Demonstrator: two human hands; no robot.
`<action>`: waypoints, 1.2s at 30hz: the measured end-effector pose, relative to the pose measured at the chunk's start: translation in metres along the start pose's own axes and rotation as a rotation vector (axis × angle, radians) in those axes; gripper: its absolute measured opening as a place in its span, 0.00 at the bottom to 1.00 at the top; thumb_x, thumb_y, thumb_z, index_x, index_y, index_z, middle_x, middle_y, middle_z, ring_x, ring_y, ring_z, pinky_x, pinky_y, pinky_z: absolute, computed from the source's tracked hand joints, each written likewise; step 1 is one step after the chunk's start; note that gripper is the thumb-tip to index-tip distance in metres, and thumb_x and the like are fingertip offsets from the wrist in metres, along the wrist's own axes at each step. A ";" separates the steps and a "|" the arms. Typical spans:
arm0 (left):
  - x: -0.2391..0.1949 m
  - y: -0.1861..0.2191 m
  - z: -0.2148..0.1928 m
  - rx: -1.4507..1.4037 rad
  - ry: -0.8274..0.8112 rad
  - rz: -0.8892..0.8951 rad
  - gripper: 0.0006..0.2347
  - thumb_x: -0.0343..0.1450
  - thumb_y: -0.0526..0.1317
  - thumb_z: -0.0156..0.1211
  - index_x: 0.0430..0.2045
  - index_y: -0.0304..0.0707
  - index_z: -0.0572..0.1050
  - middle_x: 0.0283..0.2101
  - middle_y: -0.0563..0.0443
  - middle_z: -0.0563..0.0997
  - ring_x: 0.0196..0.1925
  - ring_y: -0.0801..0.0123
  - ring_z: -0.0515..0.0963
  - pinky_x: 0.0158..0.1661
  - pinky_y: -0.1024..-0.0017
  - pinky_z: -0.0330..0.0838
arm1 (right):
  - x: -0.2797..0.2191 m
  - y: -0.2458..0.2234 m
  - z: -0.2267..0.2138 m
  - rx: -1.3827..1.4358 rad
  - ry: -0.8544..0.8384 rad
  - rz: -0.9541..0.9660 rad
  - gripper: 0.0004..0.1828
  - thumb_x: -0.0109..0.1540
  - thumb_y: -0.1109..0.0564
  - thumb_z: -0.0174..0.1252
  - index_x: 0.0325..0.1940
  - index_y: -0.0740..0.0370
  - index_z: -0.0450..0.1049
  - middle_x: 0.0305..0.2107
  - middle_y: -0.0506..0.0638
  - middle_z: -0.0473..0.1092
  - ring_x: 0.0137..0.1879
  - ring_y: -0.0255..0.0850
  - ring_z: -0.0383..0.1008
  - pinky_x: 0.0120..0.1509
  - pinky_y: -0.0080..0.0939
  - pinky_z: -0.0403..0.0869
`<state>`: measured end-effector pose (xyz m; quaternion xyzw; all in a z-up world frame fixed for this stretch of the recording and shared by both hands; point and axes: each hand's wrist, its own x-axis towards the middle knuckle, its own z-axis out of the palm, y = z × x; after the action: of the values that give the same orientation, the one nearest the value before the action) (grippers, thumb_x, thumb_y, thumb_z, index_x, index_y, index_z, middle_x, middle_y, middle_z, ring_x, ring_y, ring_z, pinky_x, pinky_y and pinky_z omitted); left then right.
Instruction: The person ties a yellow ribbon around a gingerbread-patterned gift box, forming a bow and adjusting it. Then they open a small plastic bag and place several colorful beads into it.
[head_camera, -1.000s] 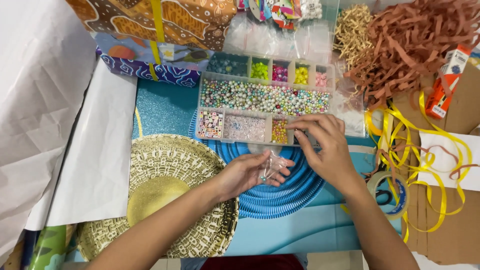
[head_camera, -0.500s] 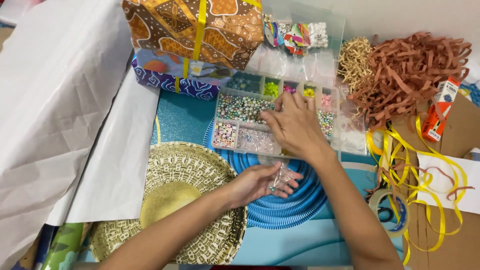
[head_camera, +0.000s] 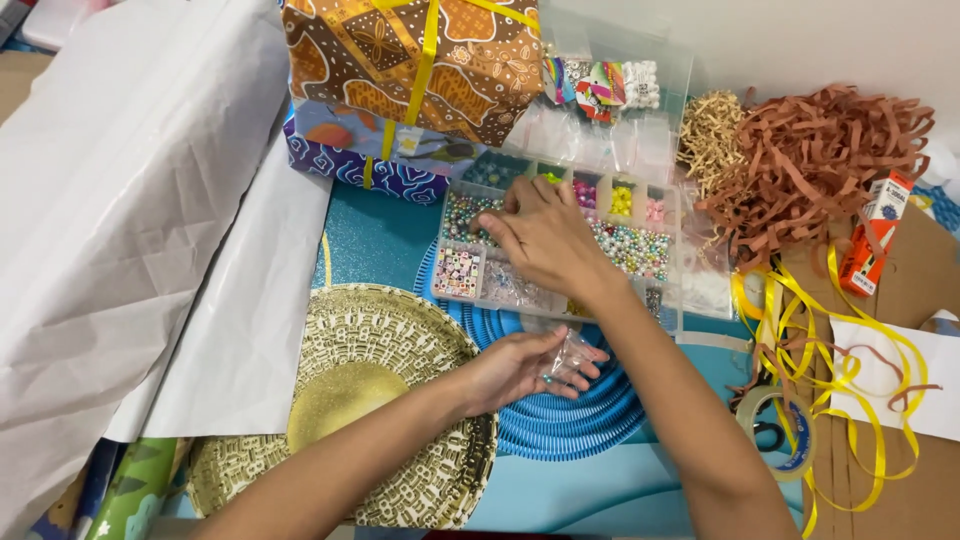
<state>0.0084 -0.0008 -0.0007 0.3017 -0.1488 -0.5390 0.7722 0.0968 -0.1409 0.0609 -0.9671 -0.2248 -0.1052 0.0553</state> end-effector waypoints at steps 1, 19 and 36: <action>0.000 -0.001 0.000 -0.008 0.000 0.000 0.23 0.84 0.46 0.36 0.58 0.15 0.67 0.50 0.31 0.77 0.51 0.59 0.82 0.53 0.67 0.80 | 0.000 0.000 -0.003 -0.018 0.035 -0.014 0.33 0.75 0.37 0.34 0.28 0.51 0.75 0.33 0.52 0.64 0.44 0.51 0.67 0.52 0.50 0.59; -0.002 0.003 0.003 0.037 -0.004 -0.017 0.24 0.84 0.48 0.34 0.58 0.18 0.67 0.51 0.31 0.77 0.52 0.59 0.81 0.54 0.66 0.78 | -0.027 0.023 -0.052 -0.004 -0.051 0.148 0.03 0.63 0.49 0.65 0.40 0.45 0.82 0.36 0.45 0.67 0.49 0.42 0.68 0.60 0.49 0.56; 0.000 -0.002 0.000 0.024 -0.009 -0.009 0.23 0.83 0.47 0.35 0.58 0.18 0.68 0.52 0.30 0.77 0.52 0.57 0.81 0.54 0.65 0.78 | -0.035 0.040 -0.006 -0.353 0.225 -0.057 0.10 0.56 0.46 0.71 0.33 0.46 0.76 0.36 0.42 0.65 0.46 0.38 0.67 0.59 0.46 0.58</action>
<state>0.0073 -0.0015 -0.0023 0.3091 -0.1575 -0.5420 0.7654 0.0828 -0.1928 0.0558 -0.9372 -0.2227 -0.2516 -0.0934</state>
